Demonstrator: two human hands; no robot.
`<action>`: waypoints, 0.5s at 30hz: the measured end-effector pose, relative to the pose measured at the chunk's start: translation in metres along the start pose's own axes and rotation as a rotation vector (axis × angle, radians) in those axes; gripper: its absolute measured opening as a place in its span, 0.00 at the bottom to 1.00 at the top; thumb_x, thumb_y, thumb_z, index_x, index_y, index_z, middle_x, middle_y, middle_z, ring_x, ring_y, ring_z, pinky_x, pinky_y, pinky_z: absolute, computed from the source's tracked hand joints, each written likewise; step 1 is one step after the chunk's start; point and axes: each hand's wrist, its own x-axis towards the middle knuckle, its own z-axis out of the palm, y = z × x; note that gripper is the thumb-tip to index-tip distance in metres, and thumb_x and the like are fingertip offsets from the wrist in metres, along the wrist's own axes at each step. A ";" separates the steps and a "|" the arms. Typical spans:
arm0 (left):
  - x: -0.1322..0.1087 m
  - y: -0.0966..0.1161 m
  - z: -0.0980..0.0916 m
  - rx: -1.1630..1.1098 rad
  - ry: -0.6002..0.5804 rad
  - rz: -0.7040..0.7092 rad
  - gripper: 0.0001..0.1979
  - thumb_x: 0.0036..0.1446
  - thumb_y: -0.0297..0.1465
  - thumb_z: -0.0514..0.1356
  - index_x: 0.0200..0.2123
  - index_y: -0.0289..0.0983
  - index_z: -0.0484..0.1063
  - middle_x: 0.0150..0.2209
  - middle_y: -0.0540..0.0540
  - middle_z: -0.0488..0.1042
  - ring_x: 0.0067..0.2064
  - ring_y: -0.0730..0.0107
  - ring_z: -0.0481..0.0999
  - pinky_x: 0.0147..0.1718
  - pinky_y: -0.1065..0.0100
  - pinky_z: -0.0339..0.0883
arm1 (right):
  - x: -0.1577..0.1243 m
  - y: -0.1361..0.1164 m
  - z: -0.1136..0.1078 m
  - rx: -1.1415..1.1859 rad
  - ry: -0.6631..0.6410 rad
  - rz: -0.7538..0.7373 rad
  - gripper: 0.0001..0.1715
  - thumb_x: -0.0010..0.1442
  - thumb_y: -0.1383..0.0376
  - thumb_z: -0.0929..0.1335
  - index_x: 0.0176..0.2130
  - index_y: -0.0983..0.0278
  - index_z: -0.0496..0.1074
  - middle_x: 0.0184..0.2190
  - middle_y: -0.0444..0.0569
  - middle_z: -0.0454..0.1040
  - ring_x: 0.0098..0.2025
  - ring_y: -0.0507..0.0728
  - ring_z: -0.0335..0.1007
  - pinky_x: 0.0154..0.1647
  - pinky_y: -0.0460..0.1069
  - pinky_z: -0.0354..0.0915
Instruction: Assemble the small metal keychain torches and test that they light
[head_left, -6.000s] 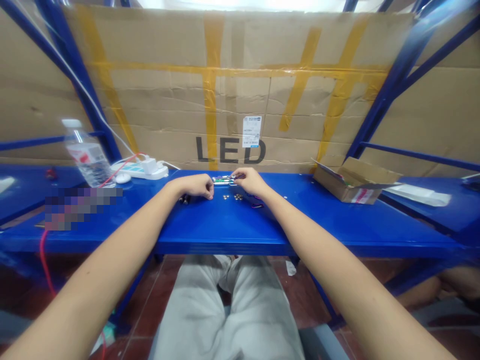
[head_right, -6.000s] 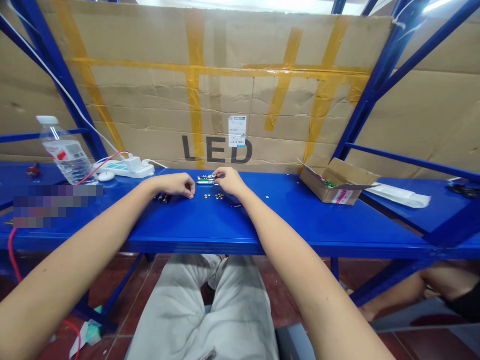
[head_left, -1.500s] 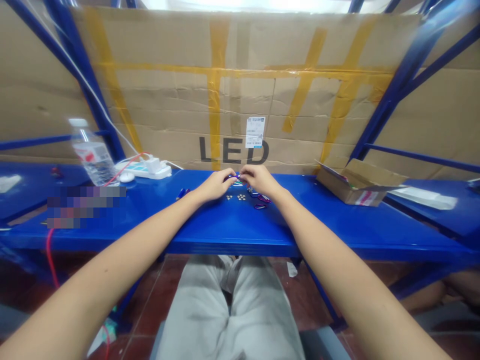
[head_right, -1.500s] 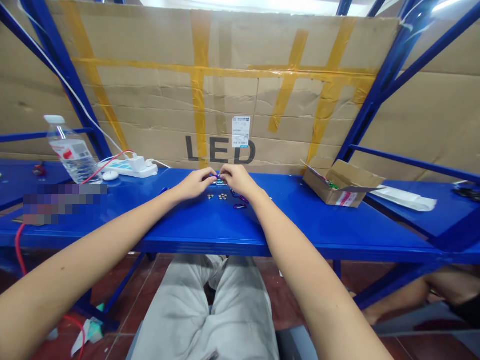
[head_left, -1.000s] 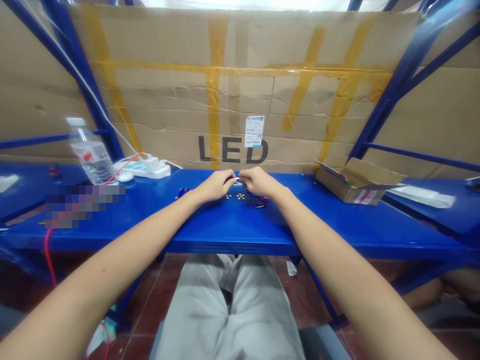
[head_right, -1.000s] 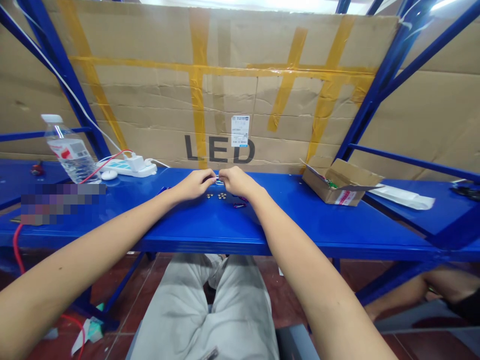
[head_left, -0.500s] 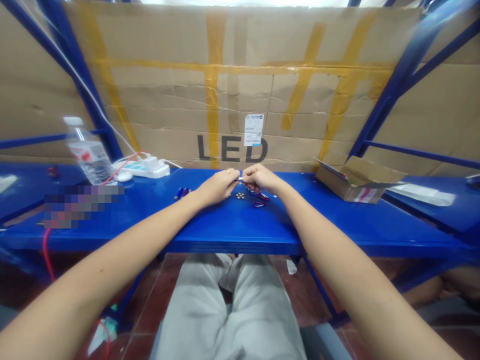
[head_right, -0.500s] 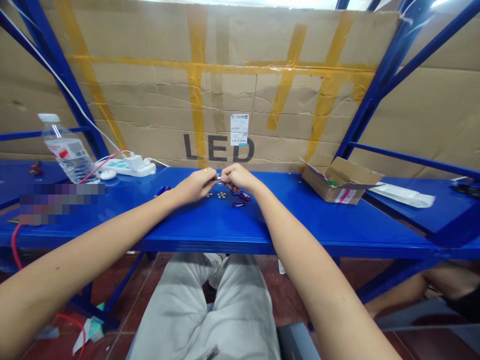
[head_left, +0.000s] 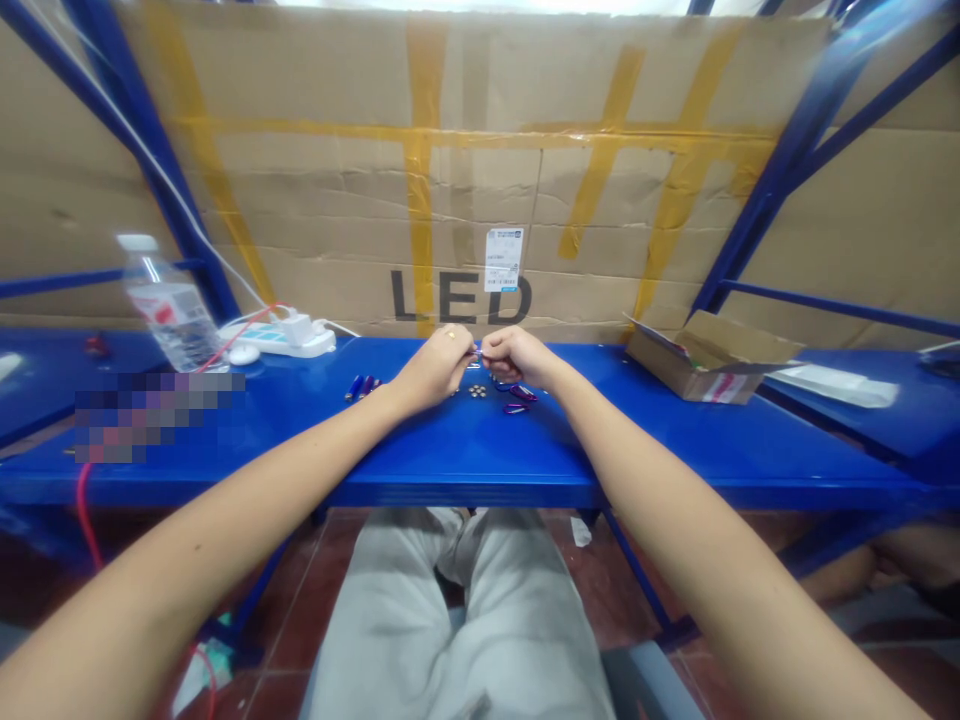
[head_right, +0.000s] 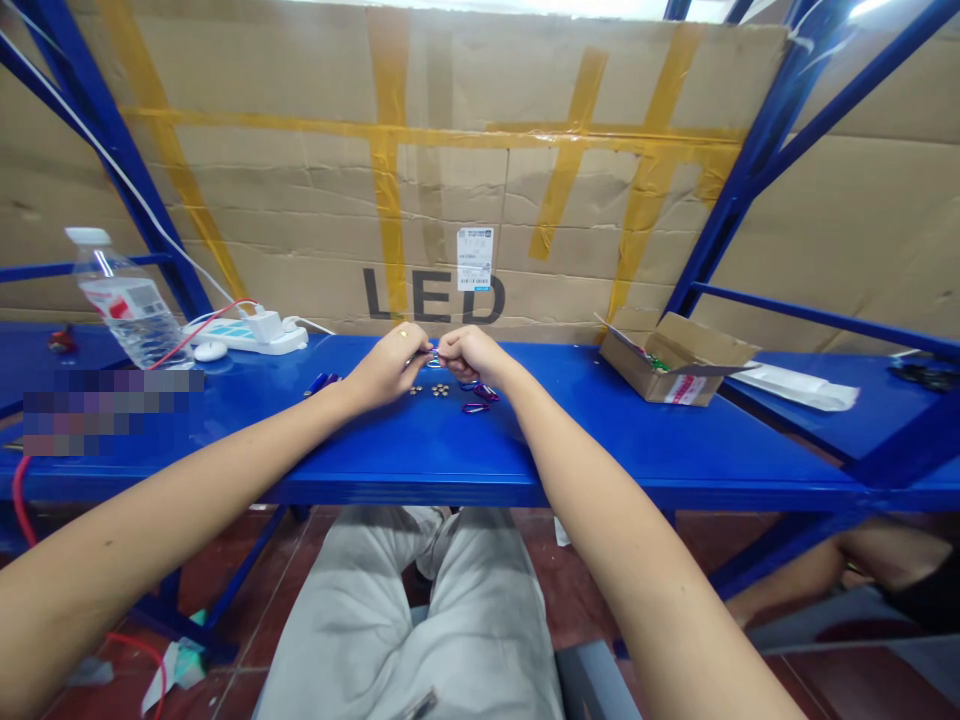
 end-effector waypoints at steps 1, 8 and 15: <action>0.000 0.001 0.000 -0.002 0.002 0.004 0.05 0.64 0.28 0.53 0.34 0.40 0.64 0.38 0.40 0.69 0.43 0.55 0.68 0.47 0.55 0.63 | 0.000 0.000 0.000 0.024 -0.013 0.017 0.06 0.48 0.68 0.67 0.22 0.63 0.63 0.12 0.38 0.53 0.14 0.47 0.42 0.15 0.45 0.41; -0.001 0.005 -0.002 0.027 0.007 -0.063 0.04 0.67 0.30 0.51 0.38 0.39 0.64 0.37 0.41 0.71 0.42 0.58 0.71 0.45 0.58 0.65 | 0.003 0.000 0.001 -0.193 0.117 -0.104 0.07 0.49 0.66 0.67 0.22 0.64 0.66 0.13 0.40 0.59 0.16 0.49 0.51 0.18 0.46 0.48; -0.003 0.003 0.000 -0.051 -0.053 -0.138 0.06 0.67 0.29 0.52 0.47 0.39 0.61 0.40 0.42 0.75 0.40 0.60 0.76 0.39 0.62 0.67 | 0.007 0.008 0.001 -0.579 0.226 -0.342 0.12 0.49 0.66 0.65 0.18 0.64 0.62 0.15 0.41 0.62 0.22 0.49 0.55 0.25 0.47 0.50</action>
